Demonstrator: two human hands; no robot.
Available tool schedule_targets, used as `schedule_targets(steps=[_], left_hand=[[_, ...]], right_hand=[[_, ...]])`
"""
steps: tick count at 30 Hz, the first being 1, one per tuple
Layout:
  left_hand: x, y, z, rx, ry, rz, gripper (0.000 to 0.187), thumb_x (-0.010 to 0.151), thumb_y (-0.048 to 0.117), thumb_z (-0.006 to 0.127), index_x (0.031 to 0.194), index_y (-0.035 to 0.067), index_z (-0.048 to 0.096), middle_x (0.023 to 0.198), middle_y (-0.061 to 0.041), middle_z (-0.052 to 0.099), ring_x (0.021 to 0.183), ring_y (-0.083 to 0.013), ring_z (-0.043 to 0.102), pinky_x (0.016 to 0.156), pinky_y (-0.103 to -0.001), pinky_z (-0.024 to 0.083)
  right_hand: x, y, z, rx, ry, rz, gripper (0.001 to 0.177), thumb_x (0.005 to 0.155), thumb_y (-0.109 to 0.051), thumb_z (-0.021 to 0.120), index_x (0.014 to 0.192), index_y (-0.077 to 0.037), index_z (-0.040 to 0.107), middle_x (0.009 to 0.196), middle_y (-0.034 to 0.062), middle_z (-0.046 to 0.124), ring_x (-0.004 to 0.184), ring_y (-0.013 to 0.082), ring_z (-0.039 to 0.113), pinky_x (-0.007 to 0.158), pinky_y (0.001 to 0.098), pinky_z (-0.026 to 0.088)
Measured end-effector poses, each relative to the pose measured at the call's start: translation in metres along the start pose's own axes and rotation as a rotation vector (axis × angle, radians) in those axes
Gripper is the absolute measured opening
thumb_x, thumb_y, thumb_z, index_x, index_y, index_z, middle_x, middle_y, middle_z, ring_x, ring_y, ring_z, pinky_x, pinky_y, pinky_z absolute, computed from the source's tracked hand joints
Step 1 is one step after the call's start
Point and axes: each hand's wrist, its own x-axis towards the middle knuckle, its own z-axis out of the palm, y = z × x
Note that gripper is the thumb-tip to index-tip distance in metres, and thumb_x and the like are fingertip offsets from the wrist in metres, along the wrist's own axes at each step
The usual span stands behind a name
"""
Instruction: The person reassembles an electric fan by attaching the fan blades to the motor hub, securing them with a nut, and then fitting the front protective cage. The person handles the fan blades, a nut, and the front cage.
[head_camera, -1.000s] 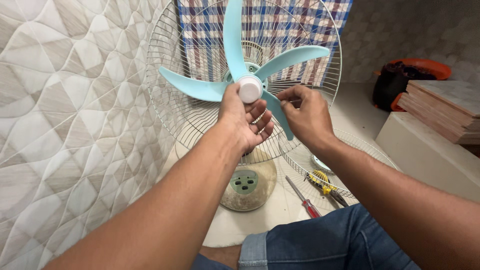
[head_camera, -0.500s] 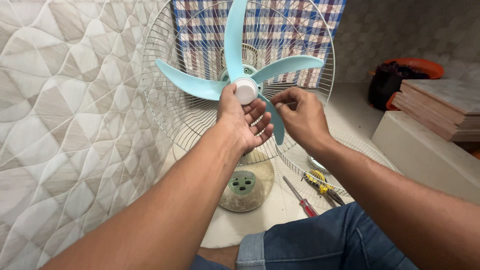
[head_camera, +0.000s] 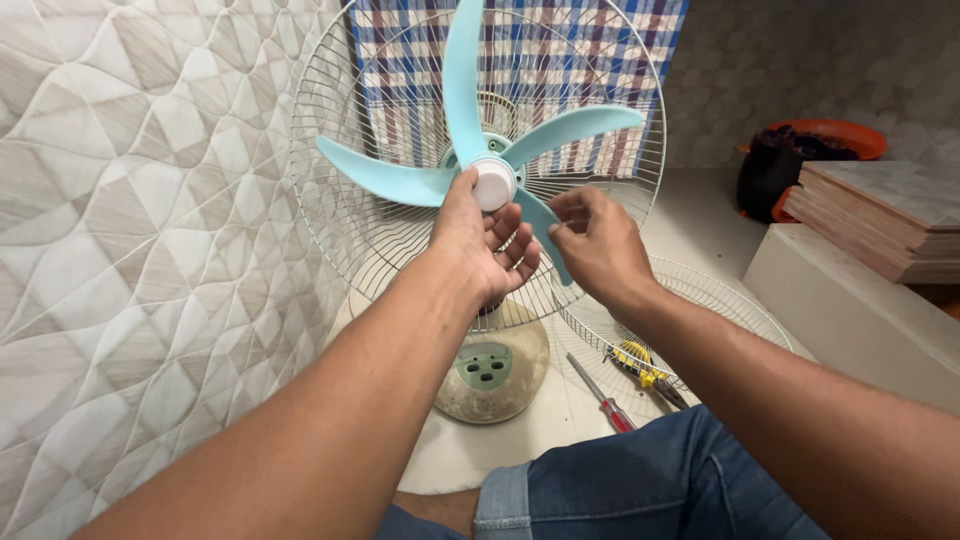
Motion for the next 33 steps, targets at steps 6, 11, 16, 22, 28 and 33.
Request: schedule_targets(steps=[6, 11, 16, 22, 28, 33], left_hand=[[-0.004, 0.004, 0.001, 0.210, 0.146, 0.134, 0.048, 0.084, 0.058, 0.071, 0.099, 0.013, 0.062, 0.080, 0.001, 0.055, 0.067, -0.0162, 0.054, 0.064, -0.039, 0.050], [-0.006, 0.004, 0.003, 0.226, 0.144, 0.134, 0.051, 0.084, 0.059, 0.070, 0.098, 0.012, 0.062, 0.080, 0.001, 0.055, 0.066, -0.0158, 0.054, 0.061, -0.038, 0.049], [-0.005, 0.005, -0.003, 0.281, 0.096, 0.123, 0.054, 0.088, 0.063, 0.062, 0.098, 0.009, 0.059, 0.080, 0.001, 0.057, 0.066, -0.0160, 0.055, 0.059, -0.037, 0.048], [-0.006, 0.004, -0.011, 0.388, 0.138, 0.189, 0.056, 0.093, 0.061, 0.053, 0.100, 0.006, 0.063, 0.079, -0.004, 0.063, 0.065, -0.0180, 0.054, 0.053, -0.036, 0.040], [-0.007, 0.008, -0.023, 0.662, 0.671, 0.830, 0.043, 0.086, 0.044, 0.074, 0.097, 0.004, 0.063, 0.089, -0.010, 0.068, 0.075, -0.0232, 0.064, 0.069, -0.042, 0.049], [-0.002, 0.023, -0.028, 0.515, 0.447, 0.757, 0.026, 0.090, 0.029, 0.072, 0.088, 0.003, 0.069, 0.084, -0.010, 0.075, 0.075, -0.0215, 0.071, 0.073, -0.039, 0.055]], right_hand=[[0.008, 0.006, -0.006, -0.030, -0.025, -0.015, 0.020, 0.090, -0.013, 0.071, 0.107, -0.004, 0.074, 0.095, 0.0067, 0.078, 0.088, 0.0140, 0.074, 0.079, 0.0296, 0.057], [0.008, 0.005, -0.007, -0.015, -0.019, -0.038, 0.020, 0.091, -0.013, 0.070, 0.108, -0.004, 0.073, 0.095, 0.0060, 0.078, 0.088, 0.0121, 0.074, 0.080, 0.0281, 0.058], [0.002, 0.000, -0.003, 0.025, -0.053, -0.027, 0.020, 0.091, -0.013, 0.068, 0.108, -0.004, 0.073, 0.097, 0.0063, 0.078, 0.088, 0.0130, 0.073, 0.080, 0.0291, 0.058], [-0.002, -0.008, 0.000, 0.022, -0.062, -0.067, 0.020, 0.090, -0.013, 0.068, 0.108, -0.004, 0.073, 0.096, 0.0056, 0.077, 0.087, 0.0129, 0.073, 0.078, 0.0297, 0.057], [0.002, -0.021, -0.001, 0.113, -0.109, 0.029, 0.023, 0.094, -0.021, 0.064, 0.104, -0.001, 0.071, 0.088, 0.0060, 0.078, 0.078, 0.0133, 0.071, 0.071, 0.0306, 0.058], [0.012, -0.037, 0.012, 0.260, -0.268, 0.224, 0.047, 0.097, -0.046, 0.059, 0.101, -0.001, 0.069, 0.079, 0.0078, 0.074, 0.069, 0.0144, 0.067, 0.064, 0.0296, 0.055]])
